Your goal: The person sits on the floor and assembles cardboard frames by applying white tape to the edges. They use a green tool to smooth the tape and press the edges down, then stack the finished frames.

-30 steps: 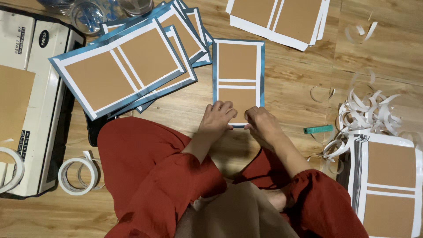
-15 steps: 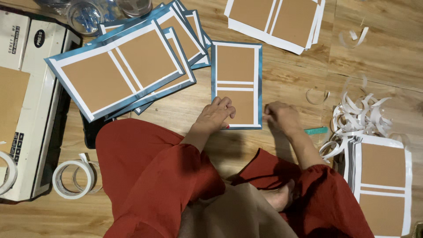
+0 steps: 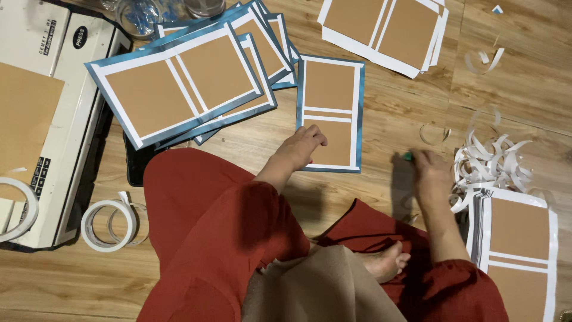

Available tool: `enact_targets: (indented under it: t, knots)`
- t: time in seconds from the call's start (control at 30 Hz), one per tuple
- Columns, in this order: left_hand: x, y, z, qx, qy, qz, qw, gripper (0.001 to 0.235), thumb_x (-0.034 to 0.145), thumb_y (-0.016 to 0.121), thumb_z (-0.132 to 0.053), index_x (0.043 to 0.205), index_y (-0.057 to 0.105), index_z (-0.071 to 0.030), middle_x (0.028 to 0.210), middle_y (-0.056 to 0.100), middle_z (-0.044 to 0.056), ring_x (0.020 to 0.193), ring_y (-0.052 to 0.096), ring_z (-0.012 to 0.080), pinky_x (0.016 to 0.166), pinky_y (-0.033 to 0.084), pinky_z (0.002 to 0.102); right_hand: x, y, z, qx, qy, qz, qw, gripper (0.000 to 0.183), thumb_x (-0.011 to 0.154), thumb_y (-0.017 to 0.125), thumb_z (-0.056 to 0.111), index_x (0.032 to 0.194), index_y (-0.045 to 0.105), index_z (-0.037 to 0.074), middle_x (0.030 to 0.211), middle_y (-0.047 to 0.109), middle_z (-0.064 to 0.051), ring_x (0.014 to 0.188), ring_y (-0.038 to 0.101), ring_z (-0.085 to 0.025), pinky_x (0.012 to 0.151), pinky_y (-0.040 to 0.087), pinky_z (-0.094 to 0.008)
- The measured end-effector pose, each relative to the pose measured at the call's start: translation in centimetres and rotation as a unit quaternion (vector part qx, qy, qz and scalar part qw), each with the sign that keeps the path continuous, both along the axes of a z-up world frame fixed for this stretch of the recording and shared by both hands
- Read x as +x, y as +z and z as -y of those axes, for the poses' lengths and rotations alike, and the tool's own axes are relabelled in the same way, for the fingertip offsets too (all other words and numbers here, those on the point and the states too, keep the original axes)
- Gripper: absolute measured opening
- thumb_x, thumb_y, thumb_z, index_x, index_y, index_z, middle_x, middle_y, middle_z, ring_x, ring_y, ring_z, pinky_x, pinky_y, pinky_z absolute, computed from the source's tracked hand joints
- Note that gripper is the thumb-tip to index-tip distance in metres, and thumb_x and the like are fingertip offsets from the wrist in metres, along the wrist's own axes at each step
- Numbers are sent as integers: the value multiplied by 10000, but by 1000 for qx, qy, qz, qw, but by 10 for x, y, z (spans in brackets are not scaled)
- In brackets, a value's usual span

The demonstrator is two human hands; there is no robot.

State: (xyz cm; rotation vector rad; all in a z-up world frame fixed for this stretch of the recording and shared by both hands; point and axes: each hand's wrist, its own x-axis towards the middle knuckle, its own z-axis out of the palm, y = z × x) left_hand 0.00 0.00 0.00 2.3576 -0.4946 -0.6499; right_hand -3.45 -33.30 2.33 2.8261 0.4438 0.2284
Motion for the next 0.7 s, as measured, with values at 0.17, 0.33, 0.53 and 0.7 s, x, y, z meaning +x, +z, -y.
enact_targets:
  t: [0.17,0.33,0.53,0.7]
  knots:
    - [17,-20,5,18,-34,-2,999,514,609,779,-50,1038,529,-185,1074,427,11,1067,448,279,869,477,398,-37,-16,-160,196,95,-129,967,328,693,621,225,1011,562,172,798,560,-3,819,594,-189,703,491,-292]
    - [8,-6,-3,-3,-14,-25,1000,398,689,697,-18,1012,540,-191,1057,433,18,1037,457,276,871,468,405,-47,-75,-215,133,109,-8,985,267,654,674,258,808,477,165,699,431,28,692,524,-148,589,448,-228]
    - [17,-14,-2,-46,4,-30,998,282,779,569,18,973,563,-186,1029,455,34,1019,469,276,866,458,386,-38,-57,-199,94,80,-8,992,247,675,653,298,788,473,172,689,433,29,677,534,-152,561,460,-245]
    - [20,-37,2,-43,8,-20,999,206,859,434,-149,992,577,-214,1046,464,25,1032,474,258,862,446,364,-27,-43,-135,208,-63,-64,974,190,743,667,247,844,573,116,713,528,-56,704,580,-256,607,491,-347]
